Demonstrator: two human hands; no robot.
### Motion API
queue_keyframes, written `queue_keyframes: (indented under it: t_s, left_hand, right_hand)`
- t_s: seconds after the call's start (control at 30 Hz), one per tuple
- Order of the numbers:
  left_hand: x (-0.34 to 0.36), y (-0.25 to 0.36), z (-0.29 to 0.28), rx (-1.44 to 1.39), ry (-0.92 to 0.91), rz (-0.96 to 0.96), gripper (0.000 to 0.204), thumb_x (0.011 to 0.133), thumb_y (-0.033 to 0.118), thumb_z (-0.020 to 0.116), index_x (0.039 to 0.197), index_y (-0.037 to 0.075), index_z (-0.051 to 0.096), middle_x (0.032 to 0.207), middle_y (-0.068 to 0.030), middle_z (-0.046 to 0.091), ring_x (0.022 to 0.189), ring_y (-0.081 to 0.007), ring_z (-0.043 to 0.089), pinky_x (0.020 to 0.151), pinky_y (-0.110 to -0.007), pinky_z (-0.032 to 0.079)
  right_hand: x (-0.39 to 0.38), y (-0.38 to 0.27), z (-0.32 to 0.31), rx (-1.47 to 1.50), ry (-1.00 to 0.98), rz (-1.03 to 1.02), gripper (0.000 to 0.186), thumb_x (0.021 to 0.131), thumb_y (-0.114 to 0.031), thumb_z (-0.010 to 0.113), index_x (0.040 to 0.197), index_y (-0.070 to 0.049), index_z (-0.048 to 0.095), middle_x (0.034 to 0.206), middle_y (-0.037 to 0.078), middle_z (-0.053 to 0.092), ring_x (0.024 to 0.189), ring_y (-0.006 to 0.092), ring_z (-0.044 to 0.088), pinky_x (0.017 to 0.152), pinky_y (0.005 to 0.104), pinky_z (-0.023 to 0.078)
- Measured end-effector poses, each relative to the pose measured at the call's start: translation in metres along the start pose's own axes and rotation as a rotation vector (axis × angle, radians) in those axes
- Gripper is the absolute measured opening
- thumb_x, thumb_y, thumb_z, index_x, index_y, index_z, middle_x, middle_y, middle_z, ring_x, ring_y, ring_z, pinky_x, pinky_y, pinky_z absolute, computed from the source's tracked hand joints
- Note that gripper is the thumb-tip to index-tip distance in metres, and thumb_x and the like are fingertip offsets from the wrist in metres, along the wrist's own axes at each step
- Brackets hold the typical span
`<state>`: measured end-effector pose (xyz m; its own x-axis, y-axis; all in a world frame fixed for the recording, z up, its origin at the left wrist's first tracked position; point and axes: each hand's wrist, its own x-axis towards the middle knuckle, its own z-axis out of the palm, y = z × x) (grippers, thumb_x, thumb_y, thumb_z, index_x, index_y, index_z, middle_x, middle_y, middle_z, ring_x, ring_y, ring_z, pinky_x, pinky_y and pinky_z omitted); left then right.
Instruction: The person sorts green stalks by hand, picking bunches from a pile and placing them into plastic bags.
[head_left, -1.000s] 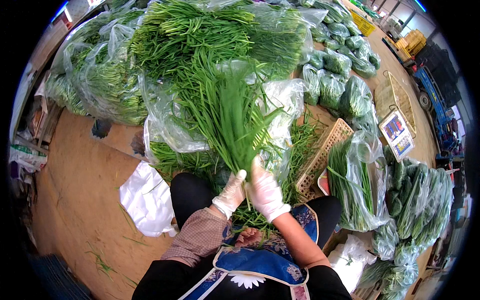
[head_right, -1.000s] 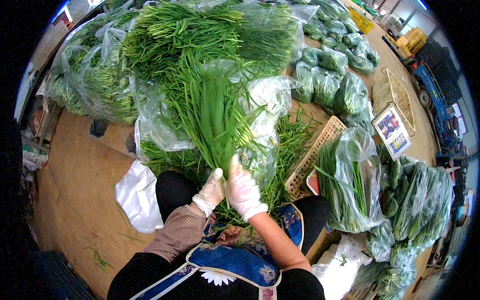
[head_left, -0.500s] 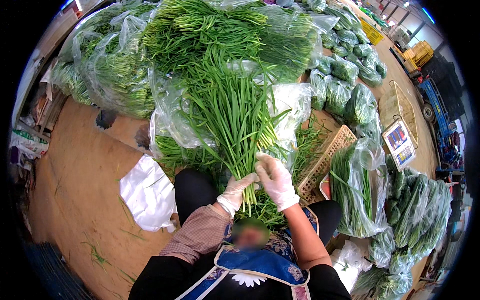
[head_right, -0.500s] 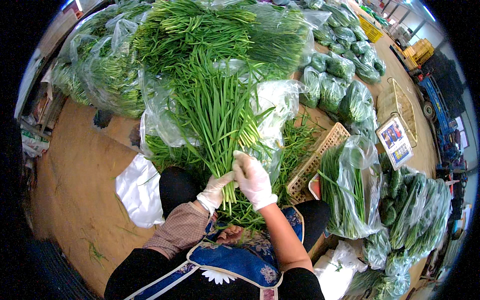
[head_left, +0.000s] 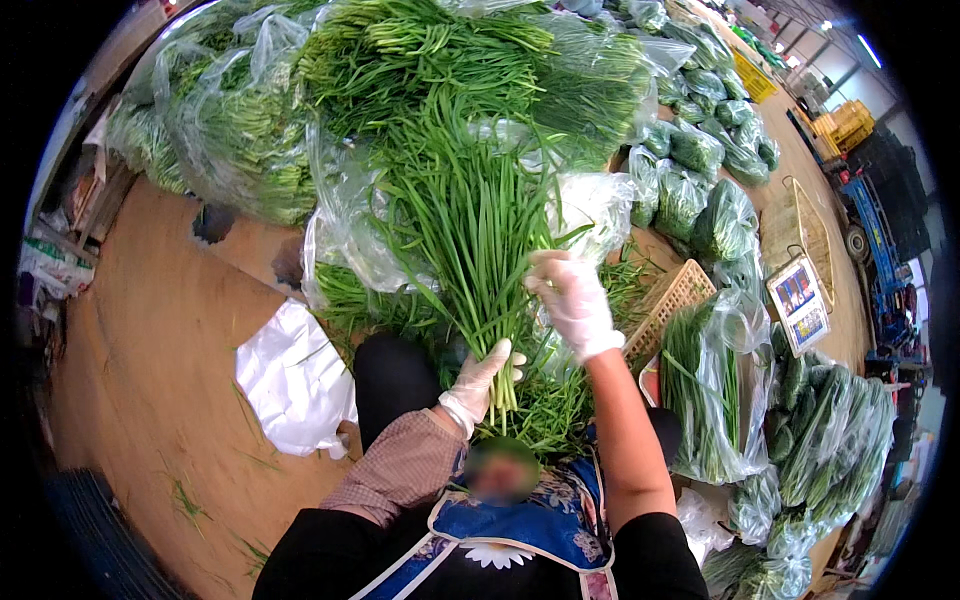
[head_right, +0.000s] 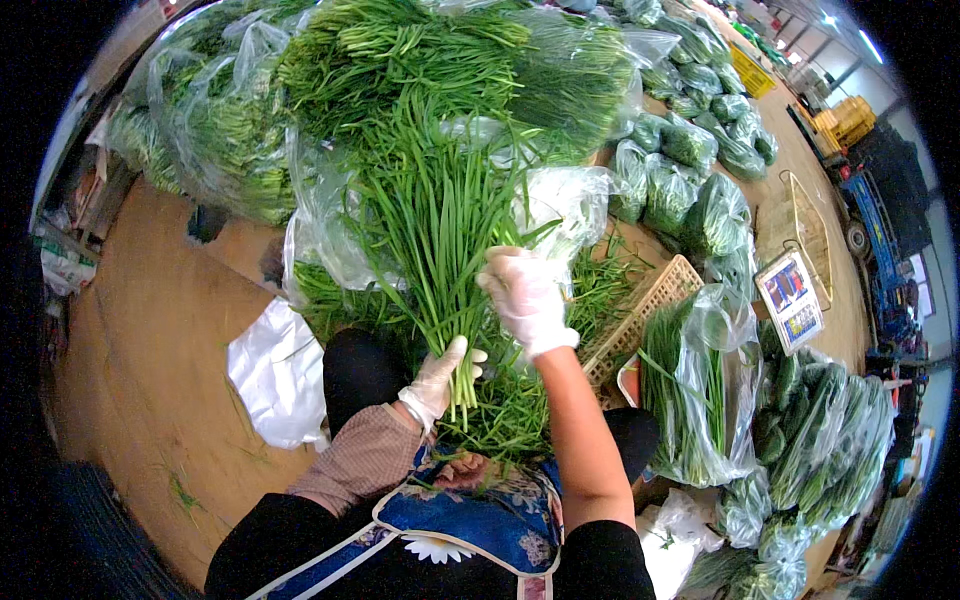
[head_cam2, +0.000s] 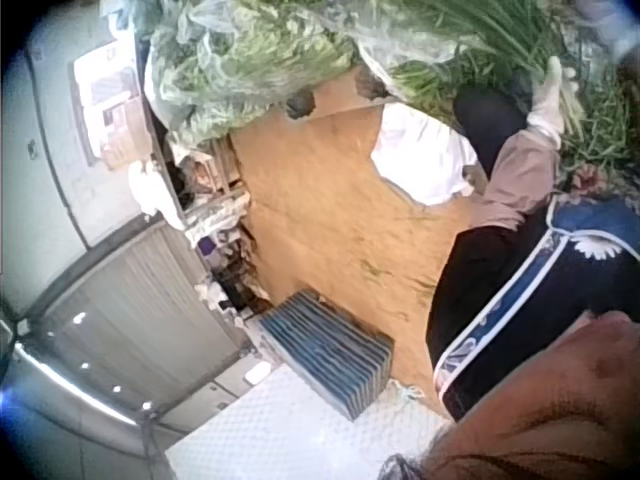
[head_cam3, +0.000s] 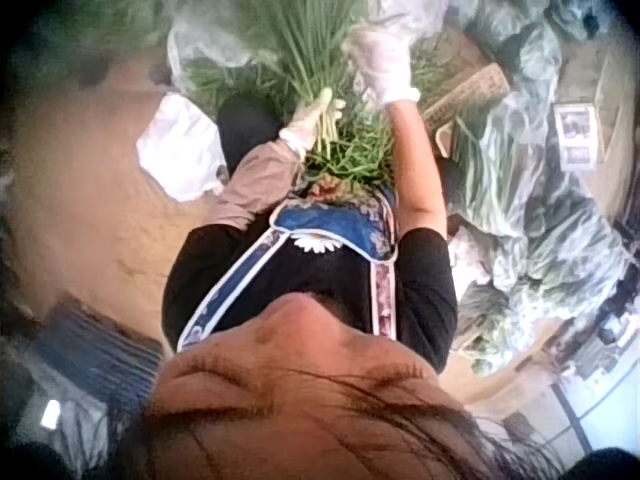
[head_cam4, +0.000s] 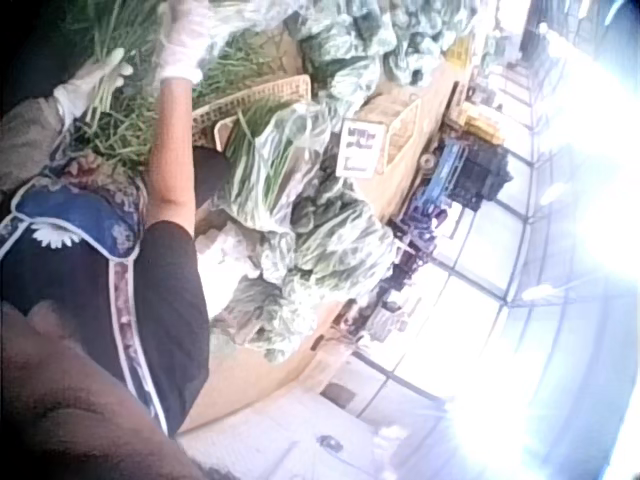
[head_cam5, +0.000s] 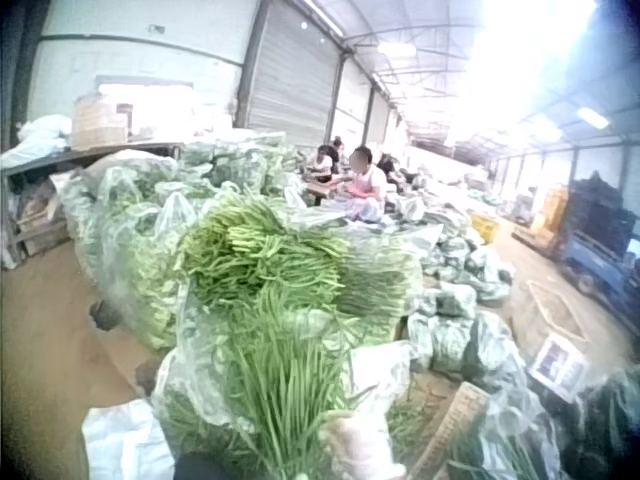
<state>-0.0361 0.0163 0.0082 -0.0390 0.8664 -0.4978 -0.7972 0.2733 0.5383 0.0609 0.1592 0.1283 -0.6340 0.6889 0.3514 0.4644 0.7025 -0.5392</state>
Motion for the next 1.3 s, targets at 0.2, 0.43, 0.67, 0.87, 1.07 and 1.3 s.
queue_keyframes:
  t_s: [0.2,0.43,0.67,0.87,1.07,1.3]
  left_hand:
    - [0.002,-0.001,0.001,-0.23,-0.175,0.046,0.054,0.089,0.052,0.051,0.124,0.01,0.051,0.111,-0.009,0.063,0.093,-0.0237,0.063,0.069,-0.031,0.053]
    - [0.012,-0.003,-0.005,-0.262,-0.279,0.021,0.062,0.087,0.055,0.051,0.126,0.006,0.048,0.114,-0.0096,0.061,0.102,-0.0265,0.061,0.077,-0.037,0.054]
    - [-0.013,-0.013,-0.007,-0.257,-0.251,0.146,0.047,0.09,0.038,0.054,0.119,0.002,0.048,0.107,-0.0175,0.059,0.11,-0.0254,0.055,0.092,-0.04,0.048]
    - [0.016,-0.006,-0.011,-0.064,-0.056,0.034,0.036,0.084,0.021,0.065,0.113,0.002,0.056,0.106,-0.0098,0.062,0.09,-0.0171,0.061,0.078,-0.03,0.053]
    - [0.021,-0.006,-0.012,-0.189,-0.088,-0.042,0.042,0.08,0.03,0.071,0.109,0.002,0.06,0.086,-0.0081,0.069,0.068,-0.0151,0.063,0.064,-0.028,0.052]
    - [0.012,-0.006,0.004,-0.155,-0.279,0.137,0.048,0.09,0.043,0.052,0.127,0.012,0.045,0.107,-0.0067,0.061,0.098,-0.0206,0.06,0.085,-0.039,0.05]
  right_hand:
    - [-0.04,-0.02,-0.039,0.655,0.168,0.43,0.002,0.084,-0.002,0.059,0.086,-0.002,0.059,0.103,0.006,0.063,0.079,0.0094,0.055,0.073,0.0232,0.045]
    - [-0.044,-0.051,-0.033,1.032,0.194,0.462,0.001,0.089,-0.007,0.053,0.09,-0.008,0.053,0.105,0.014,0.064,0.084,0.0151,0.063,0.06,0.0207,0.049]
    - [-0.074,-0.096,0.027,0.932,-0.551,0.36,0.007,0.094,-0.015,0.05,0.091,-0.008,0.05,0.081,0.004,0.059,0.068,0.0109,0.057,0.057,0.0246,0.047]
    - [-0.064,-0.109,-0.028,1.026,0.031,0.436,0.015,0.094,-0.022,0.052,0.098,-0.008,0.051,0.075,0.008,0.063,0.054,0.0097,0.055,0.045,0.0191,0.042]
    - [-0.065,-0.086,-0.087,1.001,0.631,0.129,0.015,0.093,-0.021,0.053,0.097,-0.007,0.05,0.068,0.005,0.059,0.05,0.0079,0.051,0.044,0.0196,0.041]
    - [-0.059,-0.086,0.03,0.974,-0.198,0.3,0.011,0.095,-0.016,0.045,0.096,-0.007,0.052,0.078,0.004,0.064,0.063,0.0075,0.058,0.058,0.0226,0.049]
